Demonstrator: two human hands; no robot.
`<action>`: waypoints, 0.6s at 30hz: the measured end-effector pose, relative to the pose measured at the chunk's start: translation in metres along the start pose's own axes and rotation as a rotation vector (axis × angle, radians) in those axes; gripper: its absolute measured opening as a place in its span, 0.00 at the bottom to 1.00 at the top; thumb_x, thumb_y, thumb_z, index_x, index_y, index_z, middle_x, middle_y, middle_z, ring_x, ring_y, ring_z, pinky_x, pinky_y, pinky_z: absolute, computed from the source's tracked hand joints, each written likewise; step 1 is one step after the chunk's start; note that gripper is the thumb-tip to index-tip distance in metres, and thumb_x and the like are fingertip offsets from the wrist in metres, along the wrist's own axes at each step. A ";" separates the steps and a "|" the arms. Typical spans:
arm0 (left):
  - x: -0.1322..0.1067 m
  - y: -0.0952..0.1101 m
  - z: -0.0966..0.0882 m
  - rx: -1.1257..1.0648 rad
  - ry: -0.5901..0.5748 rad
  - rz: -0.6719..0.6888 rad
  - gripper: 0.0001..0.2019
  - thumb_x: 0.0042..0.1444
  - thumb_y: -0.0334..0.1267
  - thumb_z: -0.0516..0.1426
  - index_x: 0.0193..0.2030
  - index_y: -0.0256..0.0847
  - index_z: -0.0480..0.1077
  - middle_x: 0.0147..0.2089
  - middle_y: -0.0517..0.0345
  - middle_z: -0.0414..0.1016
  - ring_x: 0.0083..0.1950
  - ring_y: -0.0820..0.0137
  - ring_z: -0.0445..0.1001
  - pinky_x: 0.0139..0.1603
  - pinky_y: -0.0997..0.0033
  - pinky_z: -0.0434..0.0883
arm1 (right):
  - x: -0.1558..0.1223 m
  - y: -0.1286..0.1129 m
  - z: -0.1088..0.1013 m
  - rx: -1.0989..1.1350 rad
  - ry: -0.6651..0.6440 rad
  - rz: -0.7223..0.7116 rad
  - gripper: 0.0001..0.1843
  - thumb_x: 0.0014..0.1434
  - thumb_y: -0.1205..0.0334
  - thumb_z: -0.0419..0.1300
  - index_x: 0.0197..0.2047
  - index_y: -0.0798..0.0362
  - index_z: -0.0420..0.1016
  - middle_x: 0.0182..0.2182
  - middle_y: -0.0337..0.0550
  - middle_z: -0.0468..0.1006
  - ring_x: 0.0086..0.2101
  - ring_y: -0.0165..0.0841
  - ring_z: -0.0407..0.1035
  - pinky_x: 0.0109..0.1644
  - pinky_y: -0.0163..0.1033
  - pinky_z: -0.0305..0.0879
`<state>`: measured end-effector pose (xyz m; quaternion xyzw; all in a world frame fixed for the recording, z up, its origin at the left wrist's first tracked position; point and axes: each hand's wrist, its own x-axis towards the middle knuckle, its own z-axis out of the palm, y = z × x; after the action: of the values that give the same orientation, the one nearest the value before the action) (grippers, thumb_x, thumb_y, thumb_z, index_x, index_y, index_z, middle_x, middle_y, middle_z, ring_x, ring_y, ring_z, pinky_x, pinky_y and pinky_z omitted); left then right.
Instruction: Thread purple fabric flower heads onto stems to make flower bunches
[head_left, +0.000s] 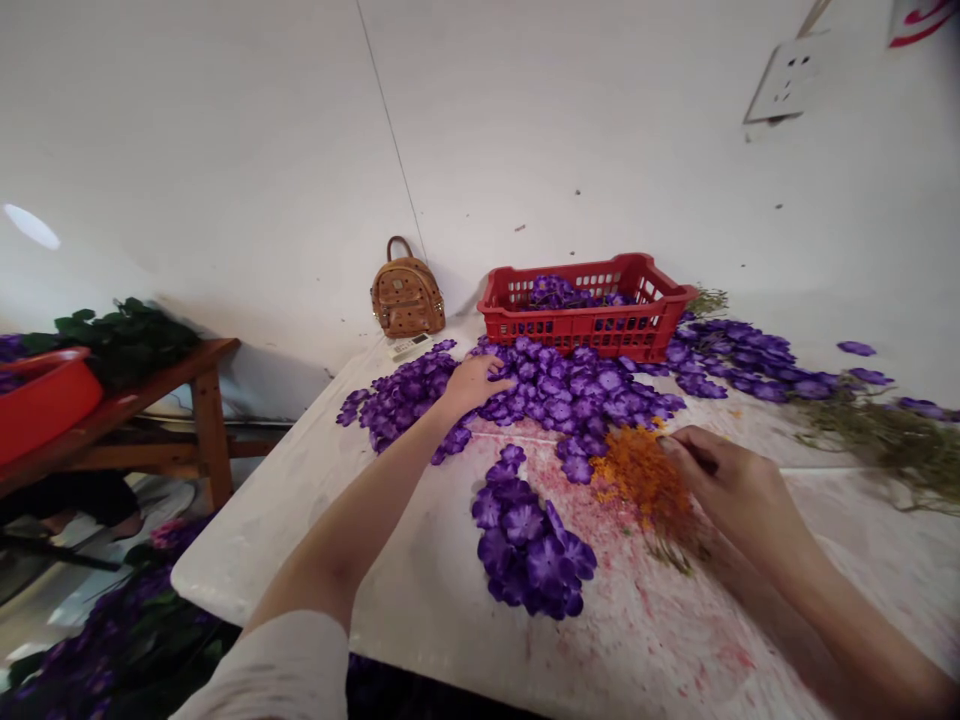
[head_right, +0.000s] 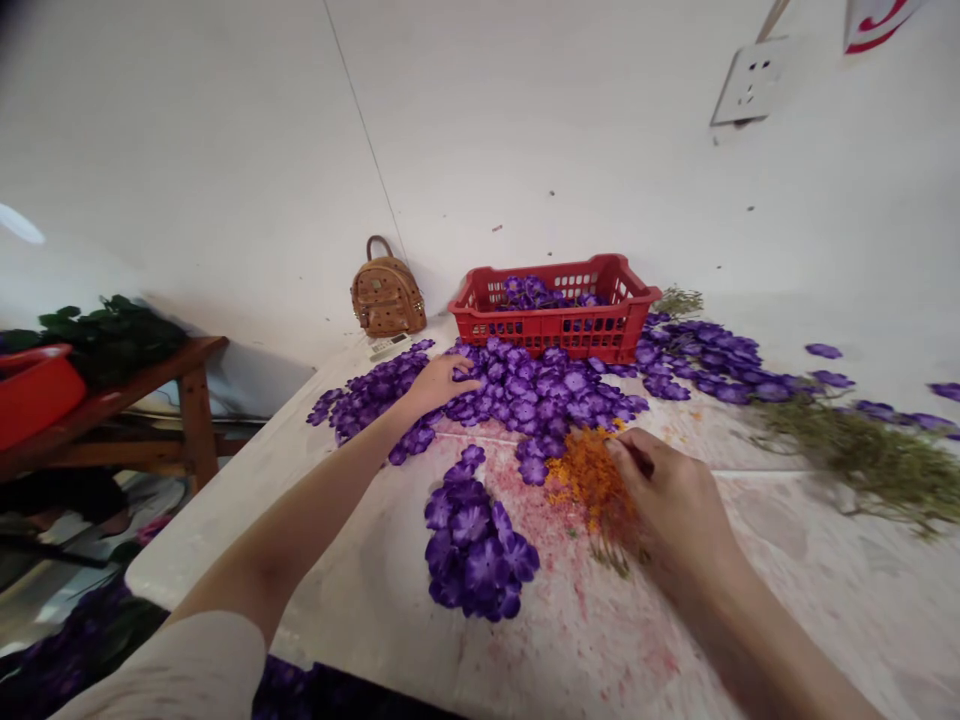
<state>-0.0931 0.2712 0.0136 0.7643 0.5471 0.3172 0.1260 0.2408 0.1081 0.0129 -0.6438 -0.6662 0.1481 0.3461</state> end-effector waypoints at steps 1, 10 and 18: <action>0.001 0.001 0.004 0.014 -0.011 -0.003 0.11 0.47 0.37 0.72 0.38 0.42 0.79 0.41 0.53 0.81 0.48 0.59 0.76 0.55 0.63 0.70 | -0.001 -0.001 0.000 0.006 0.000 0.006 0.18 0.63 0.45 0.52 0.32 0.47 0.73 0.23 0.41 0.77 0.26 0.38 0.70 0.32 0.41 0.60; 0.004 0.006 0.005 -0.046 0.080 -0.008 0.01 0.56 0.33 0.64 0.36 0.40 0.77 0.33 0.58 0.80 0.35 0.67 0.75 0.42 0.70 0.70 | -0.005 0.004 -0.003 0.035 0.011 0.055 0.19 0.65 0.45 0.52 0.35 0.49 0.75 0.26 0.41 0.78 0.28 0.38 0.71 0.33 0.41 0.59; -0.023 0.011 -0.039 -0.130 0.206 -0.008 0.10 0.61 0.40 0.60 0.31 0.37 0.76 0.27 0.59 0.76 0.30 0.70 0.72 0.36 0.72 0.67 | -0.008 -0.002 -0.004 0.035 0.099 0.046 0.14 0.63 0.52 0.55 0.31 0.50 0.73 0.22 0.40 0.71 0.25 0.34 0.64 0.31 0.39 0.55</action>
<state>-0.1138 0.2404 0.0418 0.7156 0.5387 0.4284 0.1196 0.2416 0.0996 0.0149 -0.6593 -0.6306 0.1357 0.3863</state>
